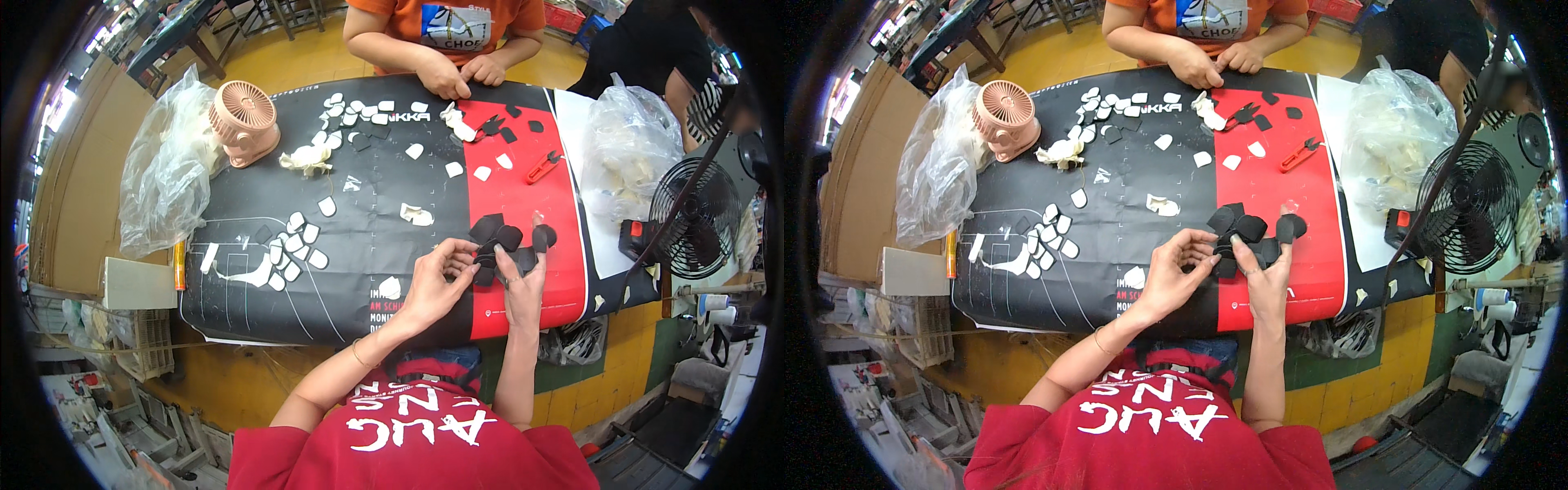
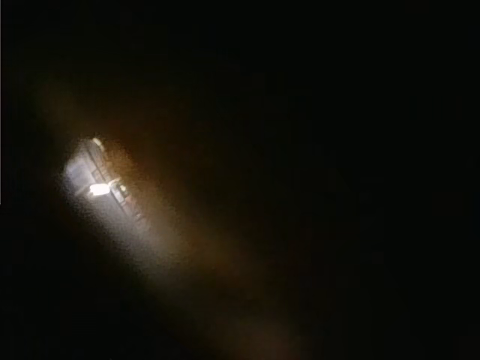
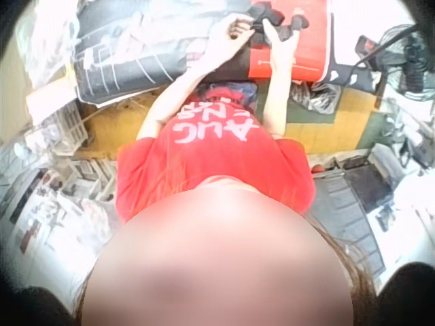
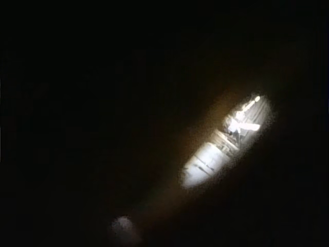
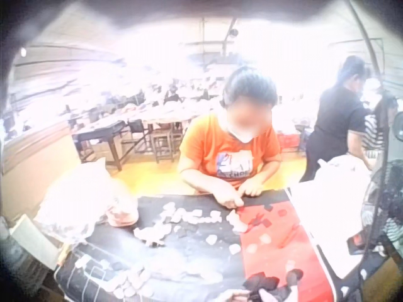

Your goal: The person peels backing paper from small black and white adhesive pieces on a large mat. They separate the backing from each piece and place the peeled items on the mat. A coworker performs the same task nearby.

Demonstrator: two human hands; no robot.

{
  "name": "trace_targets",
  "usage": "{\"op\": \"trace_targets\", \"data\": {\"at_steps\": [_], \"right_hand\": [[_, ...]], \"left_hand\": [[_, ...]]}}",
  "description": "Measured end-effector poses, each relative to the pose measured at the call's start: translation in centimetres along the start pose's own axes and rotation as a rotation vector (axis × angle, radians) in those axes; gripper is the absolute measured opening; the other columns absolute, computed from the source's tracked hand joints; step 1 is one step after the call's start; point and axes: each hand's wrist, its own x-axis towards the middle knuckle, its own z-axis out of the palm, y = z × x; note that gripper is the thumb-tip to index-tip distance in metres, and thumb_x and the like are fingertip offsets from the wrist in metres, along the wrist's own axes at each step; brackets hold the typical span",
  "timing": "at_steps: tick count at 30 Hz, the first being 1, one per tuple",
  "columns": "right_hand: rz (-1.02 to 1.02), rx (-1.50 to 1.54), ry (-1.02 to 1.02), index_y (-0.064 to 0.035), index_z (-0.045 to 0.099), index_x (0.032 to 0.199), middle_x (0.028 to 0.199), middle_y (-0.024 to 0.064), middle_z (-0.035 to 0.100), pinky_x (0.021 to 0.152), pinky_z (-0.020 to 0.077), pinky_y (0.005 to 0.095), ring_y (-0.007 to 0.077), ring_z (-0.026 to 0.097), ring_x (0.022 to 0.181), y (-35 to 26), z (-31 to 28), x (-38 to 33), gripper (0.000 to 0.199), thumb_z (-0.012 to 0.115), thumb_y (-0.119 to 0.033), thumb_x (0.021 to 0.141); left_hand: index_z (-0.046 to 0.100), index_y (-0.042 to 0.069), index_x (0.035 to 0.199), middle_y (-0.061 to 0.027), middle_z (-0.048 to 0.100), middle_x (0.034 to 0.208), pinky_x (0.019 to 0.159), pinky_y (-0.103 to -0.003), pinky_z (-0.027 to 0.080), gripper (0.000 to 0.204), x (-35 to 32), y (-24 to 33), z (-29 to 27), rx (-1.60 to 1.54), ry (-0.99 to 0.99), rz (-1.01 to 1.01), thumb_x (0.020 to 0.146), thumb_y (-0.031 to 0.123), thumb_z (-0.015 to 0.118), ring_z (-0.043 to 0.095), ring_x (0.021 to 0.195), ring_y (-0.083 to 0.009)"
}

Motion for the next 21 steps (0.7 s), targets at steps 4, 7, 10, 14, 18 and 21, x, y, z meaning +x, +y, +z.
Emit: {"op": "trace_targets", "data": {"at_steps": [4,7,10,14,18,21], "right_hand": [[-0.046,-0.152,0.066,-0.0024,0.034,0.149,0.103,0.0047,0.059,0.083,0.0503,0.0269,0.0124,0.059,0.093,0.4,-0.6,0.6,0.07,0.072,0.0,0.09],[-0.124,-0.343,0.1,0.0015,0.038,0.142,0.107,0.0085,0.06,0.085,0.051,0.0301,0.0146,0.06,0.096,0.8,-1.3,0.6,0.06,0.071,-0.003,0.092],[-0.188,-0.561,0.146,0.0027,0.04,0.142,0.12,0.0147,0.06,0.091,0.0505,0.034,0.0198,0.061,0.107,0.7,-3.1,1.5,0.061,0.072,-0.007,0.091],[-0.257,-0.747,0.096,0.0009,0.037,0.147,0.133,0.0151,0.056,0.096,0.0497,0.0338,0.0229,0.059,0.114,-0.4,-5.7,3.2,0.067,0.072,-0.004,0.09],[-0.072,-0.435,-0.019,0.0005,0.039,0.147,0.134,0.0115,0.056,0.097,0.0487,0.0314,0.0197,0.058,0.116,-1.2,-5.6,3.2,0.067,0.072,0.0,0.089],[-0.031,-0.349,-0.143,-0.0015,0.041,0.146,0.127,0.0065,0.056,0.095,0.0492,0.0291,0.0148,0.056,0.114,-1.5,-3.7,2.7,0.066,0.071,0.004,0.088]], "left_hand": [[0.061,-0.001,0.11,-0.0018,0.065,0.093,0.074,-0.019,0.051,0.023,0.3,0.3,-1.6,-0.111,-0.073,-0.16,0.09,-0.001,0.071,0.061,0.081,-0.0041],[0.062,-0.002,0.109,-0.0037,0.066,0.091,0.074,-0.022,0.052,0.021,0.4,0.6,-2.6,0.006,-0.115,-0.154,0.09,0.0,0.07,0.063,0.081,-0.0073],[0.064,-0.002,0.109,-0.0086,0.068,0.093,0.077,-0.029,0.053,0.02,0.4,0.8,-3.0,0.313,-0.081,0.003,0.09,0.002,0.069,0.067,0.083,-0.0169],[0.066,0.0,0.108,-0.0139,0.068,0.1,0.082,-0.037,0.053,0.022,0.3,1.2,-3.8,0.631,0.025,0.254,0.088,0.005,0.07,0.068,0.092,-0.0288],[0.065,0.002,0.116,-0.0138,0.067,0.108,0.085,-0.038,0.052,0.029,0.1,1.6,-4.2,0.57,0.014,0.167,0.089,0.01,0.071,0.066,0.099,-0.0282],[0.061,0.001,0.126,-0.0125,0.067,0.116,0.087,-0.037,0.052,0.037,0.1,1.6,-3.5,0.41,0.016,0.094,0.092,0.013,0.07,0.065,0.104,-0.0243]]}}
